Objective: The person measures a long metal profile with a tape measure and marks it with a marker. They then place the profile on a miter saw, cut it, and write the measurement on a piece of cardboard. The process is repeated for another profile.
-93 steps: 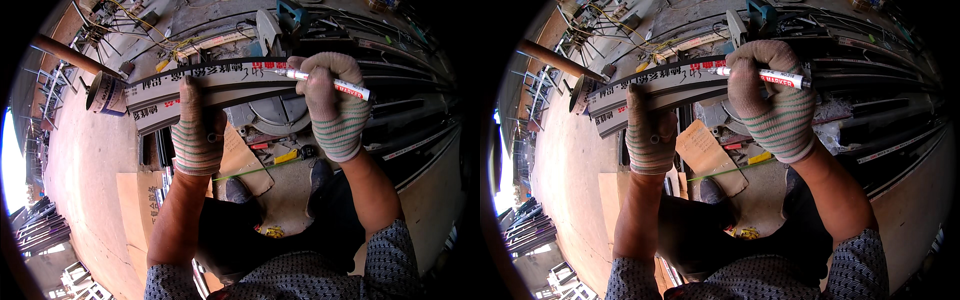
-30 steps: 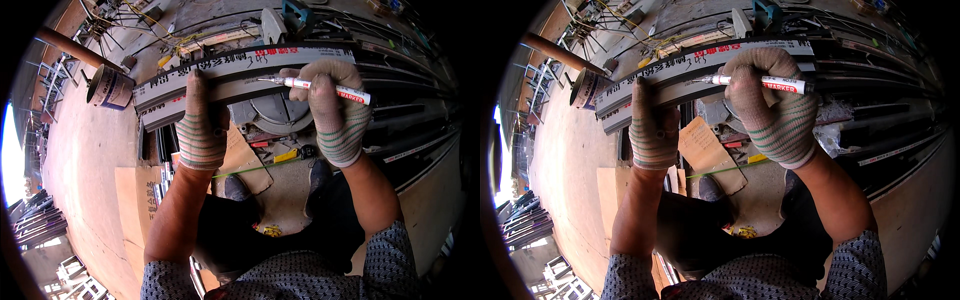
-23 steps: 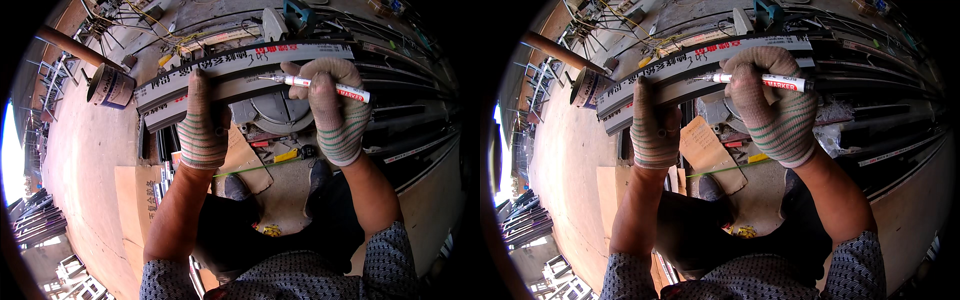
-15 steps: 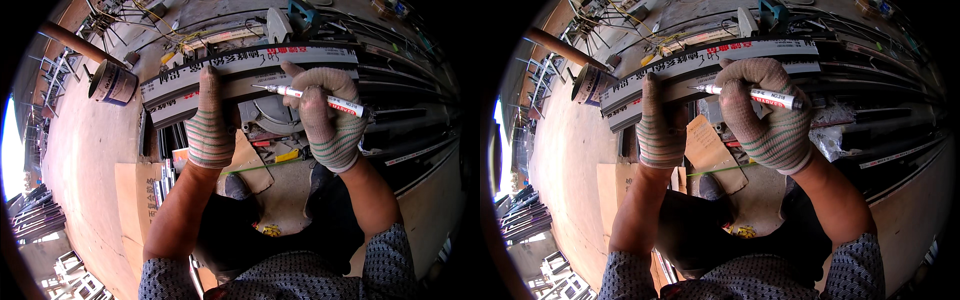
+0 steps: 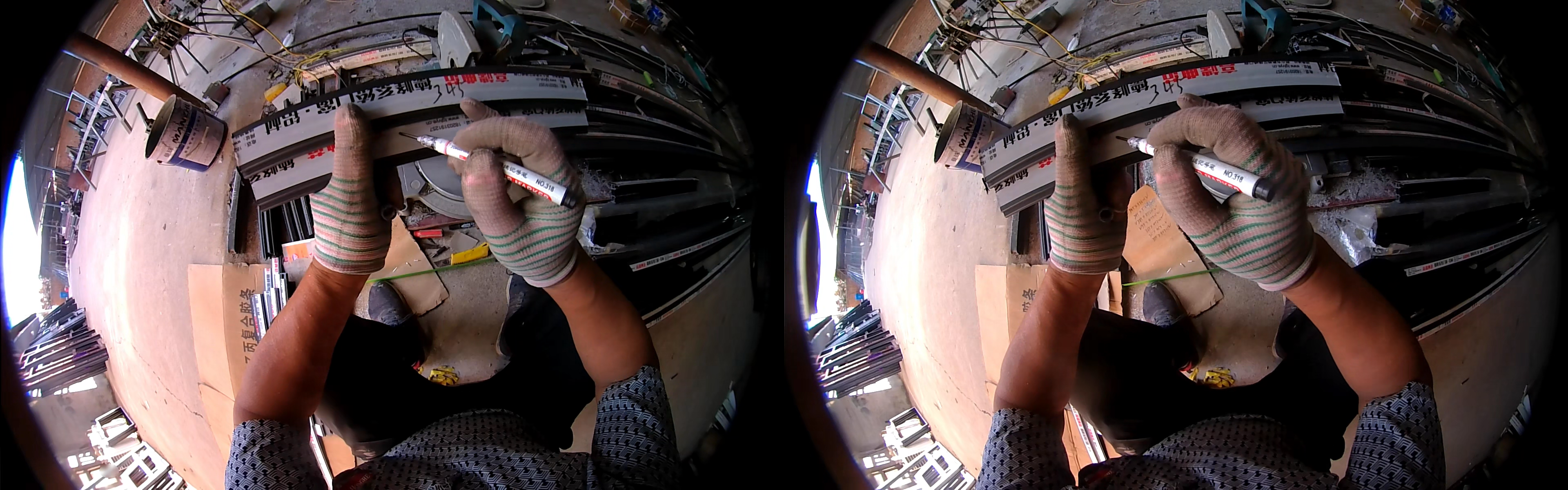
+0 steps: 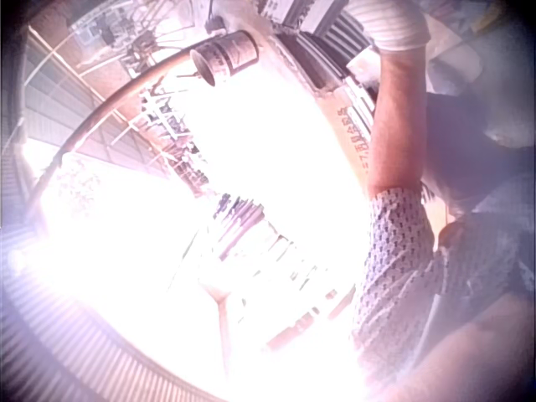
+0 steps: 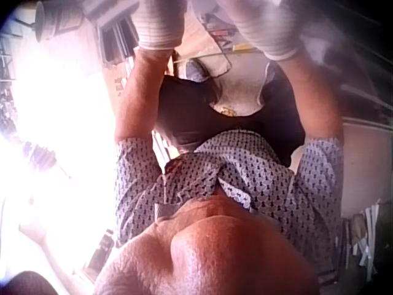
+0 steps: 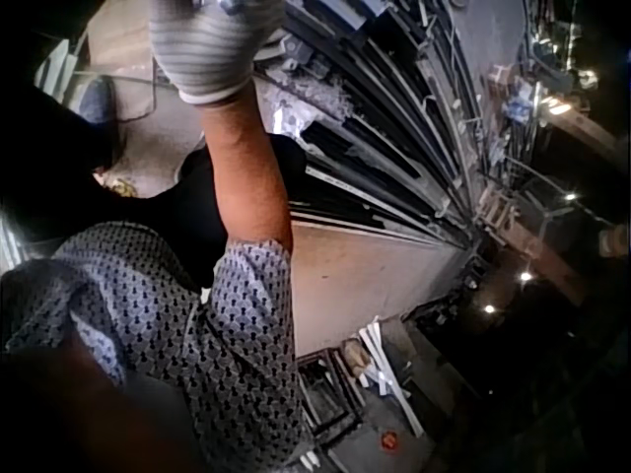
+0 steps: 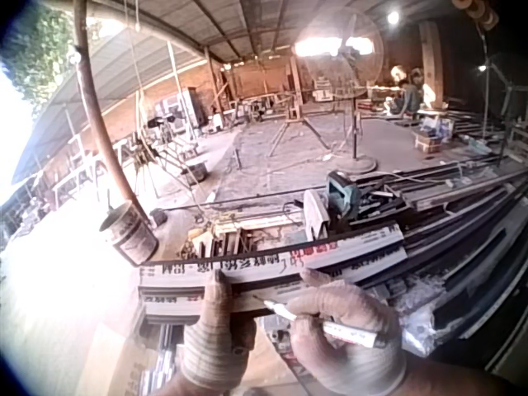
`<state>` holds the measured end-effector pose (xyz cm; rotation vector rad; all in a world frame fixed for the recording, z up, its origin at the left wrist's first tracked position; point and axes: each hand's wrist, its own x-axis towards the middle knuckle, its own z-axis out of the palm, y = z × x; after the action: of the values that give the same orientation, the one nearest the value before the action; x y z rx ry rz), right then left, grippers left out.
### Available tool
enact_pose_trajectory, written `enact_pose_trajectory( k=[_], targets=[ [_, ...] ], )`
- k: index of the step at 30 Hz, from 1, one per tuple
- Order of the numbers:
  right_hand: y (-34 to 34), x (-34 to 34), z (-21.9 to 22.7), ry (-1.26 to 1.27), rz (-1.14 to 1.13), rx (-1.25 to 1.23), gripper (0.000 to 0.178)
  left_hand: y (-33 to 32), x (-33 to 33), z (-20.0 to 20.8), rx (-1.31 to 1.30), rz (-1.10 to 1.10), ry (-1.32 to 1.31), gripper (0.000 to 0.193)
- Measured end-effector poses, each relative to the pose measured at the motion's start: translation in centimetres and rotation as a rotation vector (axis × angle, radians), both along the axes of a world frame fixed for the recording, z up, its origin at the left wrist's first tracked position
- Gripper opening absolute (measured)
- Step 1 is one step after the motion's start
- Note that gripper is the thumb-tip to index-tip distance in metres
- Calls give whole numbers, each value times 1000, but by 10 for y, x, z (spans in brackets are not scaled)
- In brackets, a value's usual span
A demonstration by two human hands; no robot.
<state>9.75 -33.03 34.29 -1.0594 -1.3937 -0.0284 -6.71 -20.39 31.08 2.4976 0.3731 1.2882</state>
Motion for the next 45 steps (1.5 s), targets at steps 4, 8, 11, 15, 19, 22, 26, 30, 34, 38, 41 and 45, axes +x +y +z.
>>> enact_pose_trajectory(
  k=[4, 8, 11, 15, 19, 22, 26, 30, 34, 38, 41, 45],
  targets=[
    [3, 2, -1, -104, -70, 25, 14, -1, 1, -2, -22, -6, -18, 81],
    [1, -3, -2, 62, -42, -24, 14, 0, 0, 2, 9, 5, 8, 81],
    [-2, -5, -2, 108, -53, -46, 12, -1, 0, 1, 20, 11, 23, 81],
    [-3, -5, 0, 72, -62, -59, 10, 0, -2, 2, 36, 19, 34, 80],
    [-3, -4, 0, 83, -33, -44, 10, 1, -3, 2, 44, 29, 43, 80],
    [-1, -1, -1, 61, 1, -20, 11, 1, -3, 2, 53, 32, 48, 80],
    [0, -2, 1, 23, 28, -18, 11, 3, -4, 4, 61, 39, 58, 79],
    [-3, -3, 0, 126, 56, -24, 11, 2, -4, 4, 69, 39, 62, 79],
    [0, 3, -7, 118, -12, 9, 13, 3, -6, 4, 75, 45, 68, 79],
    [-2, -3, -3, 176, -20, -35, 13, 3, -6, 4, 77, 48, 69, 79],
    [-3, -4, -1, 205, -10, -45, 13, 3, -6, 5, 80, 50, 72, 79],
    [-1, -4, -2, 200, -10, -32, 13, 3, -6, 6, 83, 50, 74, 79]
  ],
)
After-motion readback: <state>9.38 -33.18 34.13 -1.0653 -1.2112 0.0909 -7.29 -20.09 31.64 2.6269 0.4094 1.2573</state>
